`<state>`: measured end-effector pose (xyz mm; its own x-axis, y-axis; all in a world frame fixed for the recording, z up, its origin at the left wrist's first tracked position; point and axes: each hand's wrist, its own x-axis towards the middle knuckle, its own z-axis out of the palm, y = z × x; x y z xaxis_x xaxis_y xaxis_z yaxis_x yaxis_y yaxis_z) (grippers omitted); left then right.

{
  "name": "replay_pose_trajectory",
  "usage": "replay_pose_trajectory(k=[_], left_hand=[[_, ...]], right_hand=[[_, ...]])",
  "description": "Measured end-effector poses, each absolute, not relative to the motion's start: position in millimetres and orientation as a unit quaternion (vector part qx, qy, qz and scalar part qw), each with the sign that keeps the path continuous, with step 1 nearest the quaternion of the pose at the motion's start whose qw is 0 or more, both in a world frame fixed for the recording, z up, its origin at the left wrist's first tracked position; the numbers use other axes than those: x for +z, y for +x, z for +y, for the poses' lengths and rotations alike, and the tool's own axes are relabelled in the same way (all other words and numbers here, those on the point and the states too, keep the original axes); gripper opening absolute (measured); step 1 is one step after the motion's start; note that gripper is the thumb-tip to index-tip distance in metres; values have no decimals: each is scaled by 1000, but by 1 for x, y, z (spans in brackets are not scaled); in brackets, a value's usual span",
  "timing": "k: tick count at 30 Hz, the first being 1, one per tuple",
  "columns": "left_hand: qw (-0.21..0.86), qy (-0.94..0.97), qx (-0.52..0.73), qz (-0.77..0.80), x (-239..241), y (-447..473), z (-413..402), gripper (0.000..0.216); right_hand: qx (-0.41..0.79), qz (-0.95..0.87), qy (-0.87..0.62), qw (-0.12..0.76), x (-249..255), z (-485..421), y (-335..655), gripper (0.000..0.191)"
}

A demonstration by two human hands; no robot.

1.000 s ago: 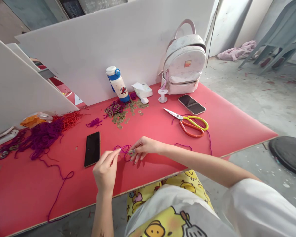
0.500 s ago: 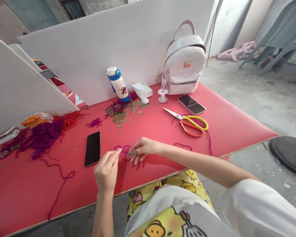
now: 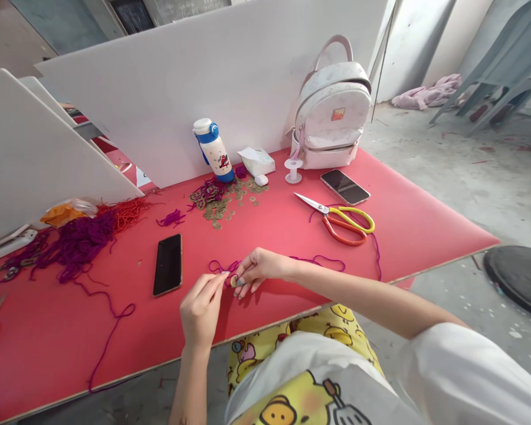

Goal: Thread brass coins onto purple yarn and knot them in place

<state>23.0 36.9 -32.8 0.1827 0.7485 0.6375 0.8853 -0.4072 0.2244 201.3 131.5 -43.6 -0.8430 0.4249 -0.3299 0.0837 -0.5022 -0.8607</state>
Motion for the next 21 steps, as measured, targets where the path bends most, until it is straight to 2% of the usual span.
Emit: replay_pose_trajectory(k=[6, 13, 16, 21], left_hand=[[58, -744, -372, -552, -30, 22, 36, 19], [-93, -623, -465, -622, -34, 11, 30, 32], [-164, -540, -502, -655, -36, 3, 27, 36], [-241, -448, -550, -662, -39, -10, 25, 38]], right_hand=[[797, -527, -275, 109, -47, 131, 202, 40], [716, -612, -290, 169, -23, 140, 218, 38], [669, -642, -280, 249, 3, 149, 235, 33], [599, -603, -252, 463, 47, 160, 259, 30]])
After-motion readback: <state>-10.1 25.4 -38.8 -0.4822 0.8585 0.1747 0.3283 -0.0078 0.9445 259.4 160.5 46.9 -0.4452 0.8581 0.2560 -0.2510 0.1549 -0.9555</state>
